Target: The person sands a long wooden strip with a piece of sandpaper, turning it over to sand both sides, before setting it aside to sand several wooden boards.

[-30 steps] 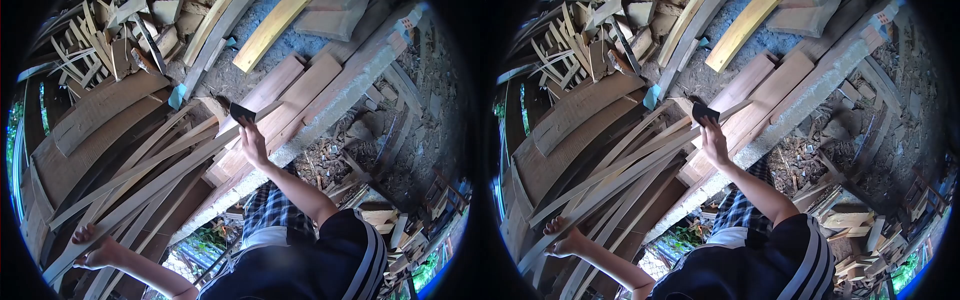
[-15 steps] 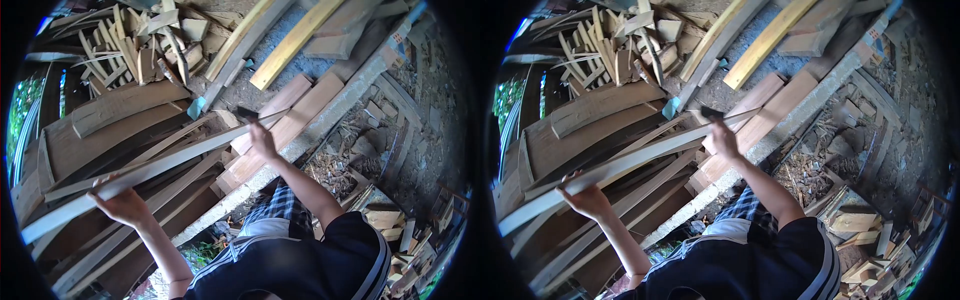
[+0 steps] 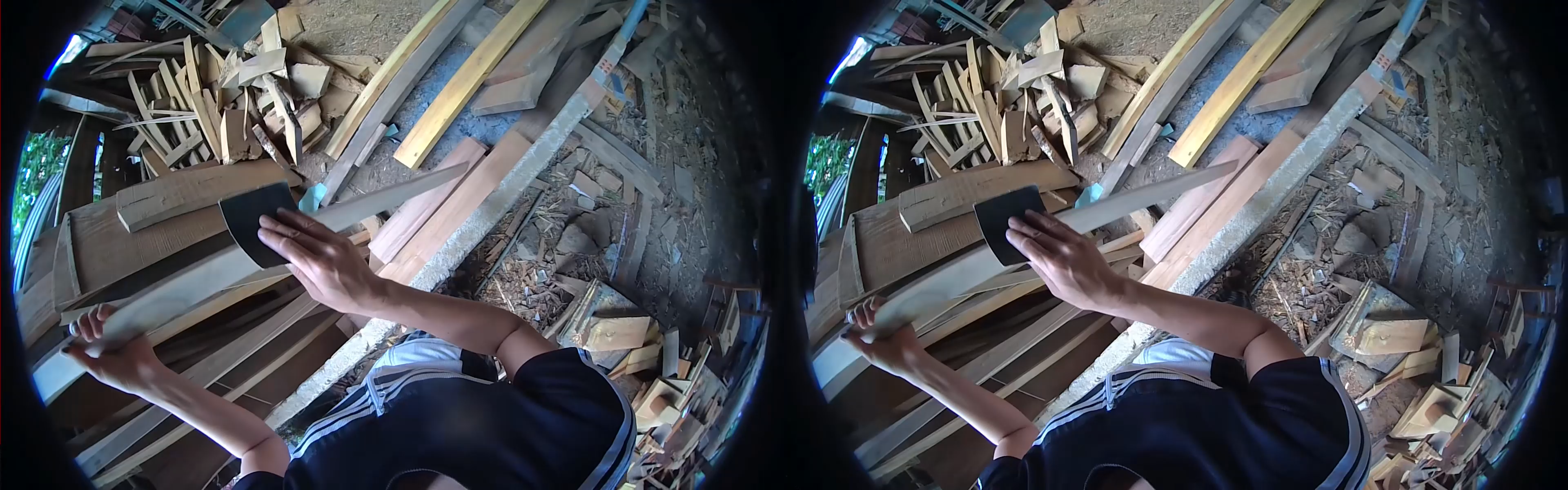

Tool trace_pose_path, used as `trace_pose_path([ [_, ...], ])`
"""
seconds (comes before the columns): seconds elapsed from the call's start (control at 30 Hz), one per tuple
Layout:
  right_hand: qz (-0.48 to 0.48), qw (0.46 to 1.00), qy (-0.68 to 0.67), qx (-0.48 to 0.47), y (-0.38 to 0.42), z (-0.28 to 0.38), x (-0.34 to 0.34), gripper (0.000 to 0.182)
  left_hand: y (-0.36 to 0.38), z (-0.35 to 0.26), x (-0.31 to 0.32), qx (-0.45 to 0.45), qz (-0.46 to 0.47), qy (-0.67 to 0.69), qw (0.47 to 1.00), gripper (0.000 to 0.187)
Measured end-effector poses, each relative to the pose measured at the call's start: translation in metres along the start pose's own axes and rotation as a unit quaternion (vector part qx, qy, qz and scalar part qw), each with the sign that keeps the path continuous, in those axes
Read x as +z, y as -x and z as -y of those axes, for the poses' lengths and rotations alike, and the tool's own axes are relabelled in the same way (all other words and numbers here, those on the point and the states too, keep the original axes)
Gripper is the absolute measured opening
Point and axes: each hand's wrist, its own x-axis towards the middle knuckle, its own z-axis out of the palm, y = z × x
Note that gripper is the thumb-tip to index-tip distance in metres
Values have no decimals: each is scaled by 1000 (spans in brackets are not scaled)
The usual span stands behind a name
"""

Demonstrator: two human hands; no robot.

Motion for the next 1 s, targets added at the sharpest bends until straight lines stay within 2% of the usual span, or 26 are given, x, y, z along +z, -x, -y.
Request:
trace_pose_path([
  [0.03, -28, 999, 15, -26, -4, 0, 1, 49, 0, 6, 5, 20, 4, -18, 1000, 31],
  [0.07, -60, 997, 48, -23, -2, -8, 7, 48, 4, 20, 9, 42, -36, -57, 997, 31],
  [0.17, -81, 987, 135, 27, 11, -51, -3, 36, 27, 98, 19, 57, -116, -95, 987, 41],
  [0.23, -53, 979, 74, 182, 29, -82, -18, 31, 54, 162, 32, 48, -122, -189, 973, 53],
  [0.3, -92, 971, 208, 75, 44, -113, -29, 29, 67, 202, 15, -28, -40, -85, 995, 61],
  [0.33, -118, 963, 212, 115, 39, -106, -35, 26, 71, 211, 21, -46, -63, -96, 992, 62],
  [0.37, -96, 961, 225, 130, 34, -98, -43, 28, 72, 217, 25, -63, -87, -107, 988, 63],
  [0.43, -75, 966, 234, 76, 29, -89, -42, 28, 65, 208, 30, -74, -73, -89, 991, 67],
  [0.53, -19, 966, 183, 181, 36, -97, -39, 26, 36, 156, 43, 48, -146, -65, 986, 70],
  [0.57, -52, 966, 204, 151, 42, -114, -38, 26, 27, 138, 39, 83, -164, -58, 981, 70],
  [0.6, -98, 957, 256, 91, 47, -139, -32, 27, 19, 120, 17, 71, -166, -57, 982, 57],
  [0.63, -144, 940, 308, 32, 50, -155, -28, 28, 22, 112, -2, 73, -168, -57, 981, 57],
  [0.67, -29, 923, 250, 291, 43, -129, -22, 27, 25, 110, -20, 41, -113, -11, 993, 50],
  [0.7, -26, 946, 218, 239, 34, -105, -13, 28, 24, 110, -27, 9, -55, 35, 998, 44],
  [0.73, 3, 957, 98, 274, 29, -83, -1, 27, 30, 113, -2, 38, -161, 21, 986, 40],
  [0.77, -47, 984, 134, 105, 26, -71, 20, 36, 32, 110, -2, 31, -172, 13, 984, 40],
  [0.8, 11, 985, 131, 109, 18, -29, 18, 48, 33, 105, -5, 30, -165, 12, 986, 40],
  [0.83, -78, 977, 161, -118, 22, -39, 32, 53, 31, 98, -9, 30, -158, 10, 987, 40],
  [0.9, -74, 986, 140, -44, 36, -54, 29, 48, 28, 76, -13, 33, -147, -11, 988, 37],
  [0.93, 25, 985, 134, 106, 46, -69, 13, 46, 26, 65, -17, 31, -143, -19, 989, 37],
  [0.97, 130, 952, 124, 248, 55, -91, -5, 38, 24, 53, -24, 29, -139, -29, 989, 36],
  [1.0, 97, 936, 145, 305, 60, -102, -15, 28, 23, 41, -32, 2, -122, -7, 992, 35],
])
